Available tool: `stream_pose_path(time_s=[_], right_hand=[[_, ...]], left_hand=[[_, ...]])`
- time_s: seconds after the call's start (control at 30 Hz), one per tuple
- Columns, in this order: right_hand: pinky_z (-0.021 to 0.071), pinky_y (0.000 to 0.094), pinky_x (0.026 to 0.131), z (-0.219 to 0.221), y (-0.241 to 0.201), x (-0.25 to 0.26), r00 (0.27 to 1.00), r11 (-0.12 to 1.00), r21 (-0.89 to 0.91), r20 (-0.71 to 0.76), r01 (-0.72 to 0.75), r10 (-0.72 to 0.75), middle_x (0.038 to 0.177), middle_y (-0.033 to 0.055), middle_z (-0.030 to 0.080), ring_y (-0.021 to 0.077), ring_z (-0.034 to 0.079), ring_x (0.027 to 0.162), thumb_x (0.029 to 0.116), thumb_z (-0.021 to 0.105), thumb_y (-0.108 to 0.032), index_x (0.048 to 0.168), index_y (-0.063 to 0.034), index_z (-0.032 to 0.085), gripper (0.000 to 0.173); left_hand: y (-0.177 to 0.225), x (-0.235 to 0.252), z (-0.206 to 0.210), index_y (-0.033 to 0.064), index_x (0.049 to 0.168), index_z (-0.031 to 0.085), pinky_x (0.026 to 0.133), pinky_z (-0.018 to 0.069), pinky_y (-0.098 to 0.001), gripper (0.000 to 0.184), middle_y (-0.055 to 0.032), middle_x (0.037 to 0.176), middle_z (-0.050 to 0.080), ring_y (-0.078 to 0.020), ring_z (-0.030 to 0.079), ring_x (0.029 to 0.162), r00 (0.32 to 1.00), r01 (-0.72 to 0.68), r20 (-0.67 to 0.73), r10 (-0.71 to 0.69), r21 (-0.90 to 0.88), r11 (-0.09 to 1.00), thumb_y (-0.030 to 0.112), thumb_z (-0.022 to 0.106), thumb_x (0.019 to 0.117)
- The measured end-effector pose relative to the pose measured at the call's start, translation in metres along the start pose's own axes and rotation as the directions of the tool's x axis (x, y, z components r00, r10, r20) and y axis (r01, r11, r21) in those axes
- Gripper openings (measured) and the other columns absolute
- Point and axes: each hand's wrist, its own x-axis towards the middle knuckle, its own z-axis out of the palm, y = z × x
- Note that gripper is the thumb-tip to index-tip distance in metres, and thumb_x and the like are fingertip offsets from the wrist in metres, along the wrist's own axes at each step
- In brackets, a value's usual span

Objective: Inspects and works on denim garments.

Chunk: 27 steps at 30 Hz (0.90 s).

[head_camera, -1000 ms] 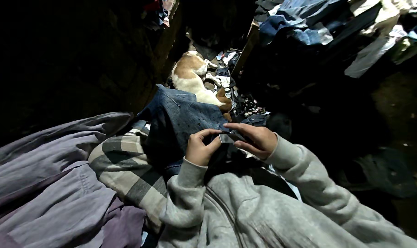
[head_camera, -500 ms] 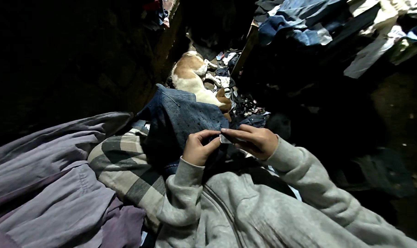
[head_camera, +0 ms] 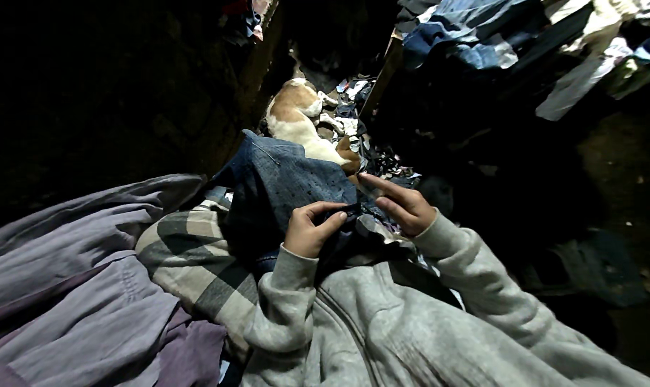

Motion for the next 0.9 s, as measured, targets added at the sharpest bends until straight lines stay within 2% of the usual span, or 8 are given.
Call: stream_pose_path(time_s=[0.07, 0.2, 0.33, 0.57, 0.67, 0.73, 0.8, 0.9], right_hand=[[0.0478, 0.0193, 0.066, -0.002, -0.006, -0.002, 0.995, 0.998, 0.034, 0.077, 0.062, -0.064, 0.085, 0.0069, 0.065, 0.0019, 0.052, 0.068, 0.1068, 0.046, -0.036, 0.143, 0.0007, 0.055, 0.052], [0.0545, 0.0356, 0.067, -0.002, -0.019, -0.004, 0.983, 0.988, -0.109, 0.160, 0.110, -0.092, 0.097, 0.0153, 0.070, 0.0179, 0.062, 0.072, 0.1055, 0.047, -0.039, 0.139, -0.0081, 0.063, 0.048], [0.0518, 0.0372, 0.057, -0.001, -0.019, -0.004, 0.984, 0.975, -0.188, 0.155, 0.114, -0.085, 0.090, 0.0146, 0.067, 0.0196, 0.058, 0.063, 0.1036, 0.052, -0.031, 0.137, -0.0131, 0.067, 0.040], [0.0516, 0.0292, 0.064, 0.005, 0.003, -0.002, 0.991, 0.983, -0.127, -0.002, 0.129, -0.131, 0.082, 0.0115, 0.066, 0.0142, 0.059, 0.067, 0.1047, 0.050, -0.025, 0.131, -0.0089, 0.070, 0.037], [0.0531, 0.0258, 0.073, -0.001, 0.007, 0.001, 0.994, 0.993, -0.092, -0.069, 0.077, -0.083, 0.091, 0.0110, 0.070, 0.0102, 0.062, 0.077, 0.1061, 0.048, -0.030, 0.133, -0.0035, 0.067, 0.042], [0.0522, 0.0230, 0.076, -0.005, 0.003, 0.001, 0.998, 0.998, -0.024, -0.033, 0.059, -0.059, 0.095, 0.0104, 0.070, 0.0060, 0.060, 0.079, 0.1066, 0.047, -0.033, 0.138, -0.0003, 0.062, 0.047], [0.0474, 0.0179, 0.067, -0.006, -0.006, 0.000, 0.998, 0.998, 0.040, 0.048, 0.043, -0.045, 0.085, 0.0056, 0.065, 0.0002, 0.052, 0.070, 0.1060, 0.048, -0.035, 0.143, 0.0014, 0.055, 0.052], [0.0498, 0.0212, 0.069, -0.005, -0.016, 0.000, 0.986, 0.998, 0.033, 0.159, 0.049, -0.054, 0.093, 0.0101, 0.068, 0.0041, 0.055, 0.072, 0.1058, 0.048, -0.035, 0.144, -0.0014, 0.056, 0.051]], left_hand=[[-0.001, 0.000, 0.000, -0.0015, 0.099, 0.075, 0.077, 0.0559, -0.0172, 0.012, -0.0012, 0.088, 0.074, 0.0011, 0.068, 0.080, 1.000, -0.010, -0.003, 0.010, 0.004, 1.000, -0.002, 0.069, 0.0881], [-0.003, 0.001, -0.001, -0.0027, 0.102, 0.074, 0.082, 0.0550, -0.0181, 0.015, -0.0036, 0.096, 0.074, 0.0005, 0.067, 0.086, 1.000, -0.018, 0.018, 0.017, 0.022, 1.000, 0.000, 0.068, 0.0893], [-0.002, 0.001, -0.001, -0.0031, 0.101, 0.074, 0.082, 0.0545, -0.0174, 0.015, -0.0023, 0.096, 0.073, 0.0017, 0.066, 0.086, 0.999, -0.022, 0.038, 0.021, 0.033, 0.999, -0.001, 0.065, 0.0894], [-0.002, 0.000, -0.003, -0.0025, 0.103, 0.074, 0.081, 0.0546, -0.0172, 0.017, -0.0014, 0.095, 0.072, 0.0017, 0.066, 0.085, 0.999, -0.024, 0.047, 0.024, 0.009, 1.000, 0.000, 0.064, 0.0893], [-0.001, 0.000, -0.003, -0.0022, 0.102, 0.074, 0.080, 0.0555, -0.0177, 0.015, -0.0009, 0.093, 0.073, 0.0012, 0.067, 0.083, 0.999, -0.011, 0.040, 0.012, -0.012, 1.000, -0.001, 0.064, 0.0901], [0.000, 0.000, -0.001, -0.0015, 0.100, 0.073, 0.077, 0.0558, -0.0173, 0.013, 0.0006, 0.087, 0.073, 0.0017, 0.067, 0.079, 1.000, -0.003, 0.022, 0.003, -0.018, 1.000, -0.002, 0.065, 0.0899], [0.000, 0.000, 0.000, -0.0010, 0.098, 0.073, 0.075, 0.0560, -0.0174, 0.011, 0.0013, 0.084, 0.073, 0.0018, 0.067, 0.076, 1.000, 0.001, 0.012, 0.000, -0.023, 1.000, -0.002, 0.066, 0.0894], [-0.001, 0.000, 0.000, -0.0006, 0.098, 0.073, 0.075, 0.0558, -0.0176, 0.011, 0.0016, 0.084, 0.072, 0.0019, 0.066, 0.076, 1.000, -0.003, 0.005, 0.003, -0.022, 1.000, -0.001, 0.067, 0.0895]])
